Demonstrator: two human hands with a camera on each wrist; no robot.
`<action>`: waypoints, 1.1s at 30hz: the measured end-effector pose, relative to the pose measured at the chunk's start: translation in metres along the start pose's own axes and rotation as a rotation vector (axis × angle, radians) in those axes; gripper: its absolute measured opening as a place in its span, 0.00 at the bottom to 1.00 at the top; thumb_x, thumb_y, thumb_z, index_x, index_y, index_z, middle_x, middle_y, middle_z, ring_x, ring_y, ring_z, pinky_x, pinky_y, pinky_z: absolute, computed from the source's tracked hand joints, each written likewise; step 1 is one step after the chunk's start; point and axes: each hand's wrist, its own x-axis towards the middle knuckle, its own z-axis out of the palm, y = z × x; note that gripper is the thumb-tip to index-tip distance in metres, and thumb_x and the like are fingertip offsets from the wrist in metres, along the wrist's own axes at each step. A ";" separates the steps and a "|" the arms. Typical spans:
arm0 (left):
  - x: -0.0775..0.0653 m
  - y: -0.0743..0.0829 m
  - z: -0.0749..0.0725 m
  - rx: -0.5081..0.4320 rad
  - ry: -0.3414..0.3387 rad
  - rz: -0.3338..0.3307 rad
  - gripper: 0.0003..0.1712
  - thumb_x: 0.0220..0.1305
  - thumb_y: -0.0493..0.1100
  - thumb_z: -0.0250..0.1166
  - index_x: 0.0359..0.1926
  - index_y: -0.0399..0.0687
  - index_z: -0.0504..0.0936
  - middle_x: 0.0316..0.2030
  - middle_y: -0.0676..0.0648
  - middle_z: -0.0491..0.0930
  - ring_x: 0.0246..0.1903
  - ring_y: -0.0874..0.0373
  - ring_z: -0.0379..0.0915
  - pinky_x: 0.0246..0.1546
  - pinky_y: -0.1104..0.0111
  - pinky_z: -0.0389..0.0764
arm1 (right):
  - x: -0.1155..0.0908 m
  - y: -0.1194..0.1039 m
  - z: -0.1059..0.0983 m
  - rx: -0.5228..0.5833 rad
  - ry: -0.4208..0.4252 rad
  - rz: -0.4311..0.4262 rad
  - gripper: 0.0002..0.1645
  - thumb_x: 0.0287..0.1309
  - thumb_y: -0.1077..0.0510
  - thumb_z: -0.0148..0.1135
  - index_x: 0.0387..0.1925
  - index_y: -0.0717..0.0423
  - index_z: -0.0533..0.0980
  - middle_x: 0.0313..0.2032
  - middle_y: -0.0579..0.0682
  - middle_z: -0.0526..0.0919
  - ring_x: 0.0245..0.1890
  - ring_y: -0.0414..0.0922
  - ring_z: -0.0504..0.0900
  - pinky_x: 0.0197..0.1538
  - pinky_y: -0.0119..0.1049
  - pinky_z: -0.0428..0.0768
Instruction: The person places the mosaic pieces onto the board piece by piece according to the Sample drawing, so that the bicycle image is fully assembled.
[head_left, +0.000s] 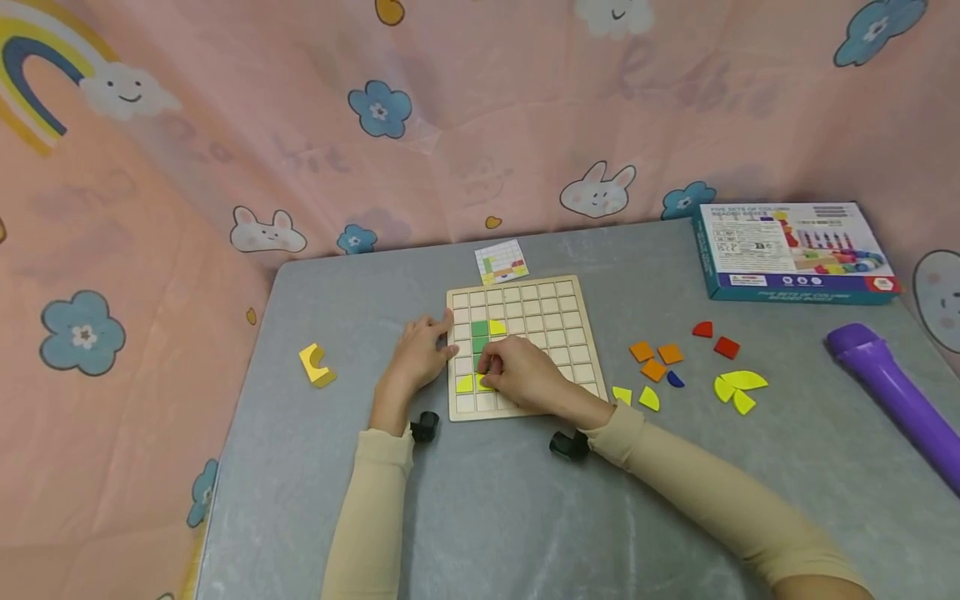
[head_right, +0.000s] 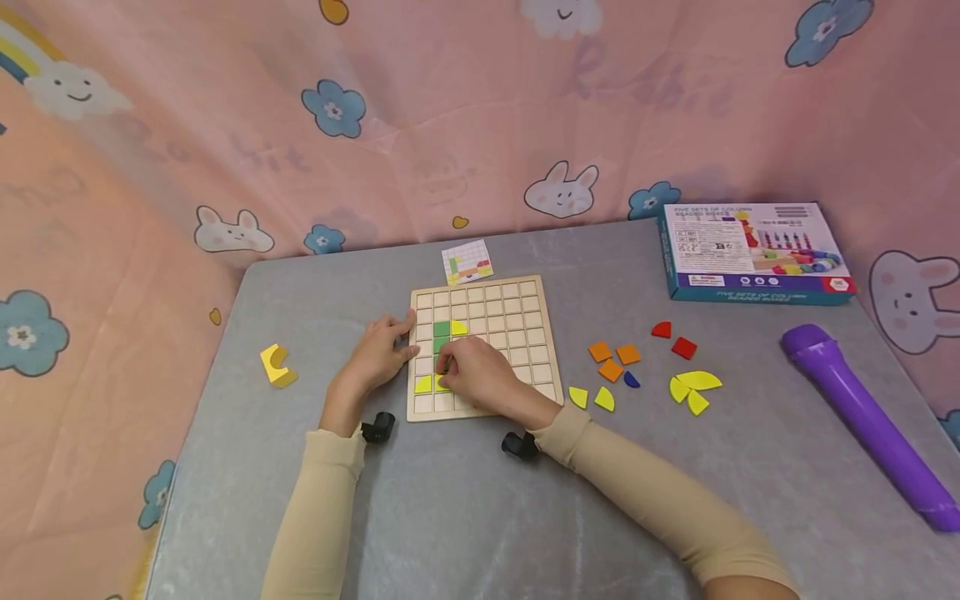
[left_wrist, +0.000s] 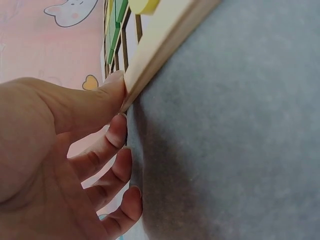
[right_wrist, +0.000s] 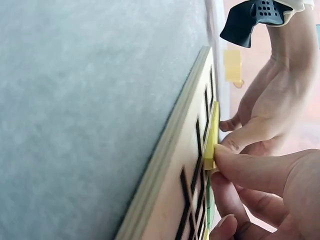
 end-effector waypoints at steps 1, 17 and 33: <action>0.000 0.000 0.000 -0.001 -0.002 0.000 0.40 0.78 0.46 0.64 0.83 0.52 0.59 0.68 0.36 0.72 0.66 0.39 0.64 0.72 0.46 0.65 | 0.000 0.000 0.000 0.005 -0.001 0.003 0.02 0.63 0.63 0.74 0.34 0.55 0.86 0.24 0.45 0.81 0.24 0.40 0.76 0.32 0.35 0.73; 0.000 0.000 0.001 0.013 -0.001 -0.001 0.40 0.78 0.46 0.64 0.84 0.52 0.58 0.69 0.35 0.71 0.67 0.39 0.64 0.71 0.45 0.65 | -0.006 0.005 -0.011 -0.012 0.026 0.026 0.08 0.63 0.61 0.76 0.30 0.51 0.83 0.24 0.46 0.79 0.25 0.41 0.75 0.33 0.35 0.73; 0.002 -0.002 0.001 0.013 -0.013 -0.001 0.40 0.79 0.46 0.63 0.84 0.53 0.57 0.69 0.36 0.71 0.67 0.40 0.64 0.70 0.47 0.66 | -0.084 0.071 -0.085 -0.031 0.055 0.199 0.09 0.62 0.60 0.76 0.39 0.58 0.83 0.32 0.51 0.81 0.33 0.46 0.74 0.37 0.38 0.72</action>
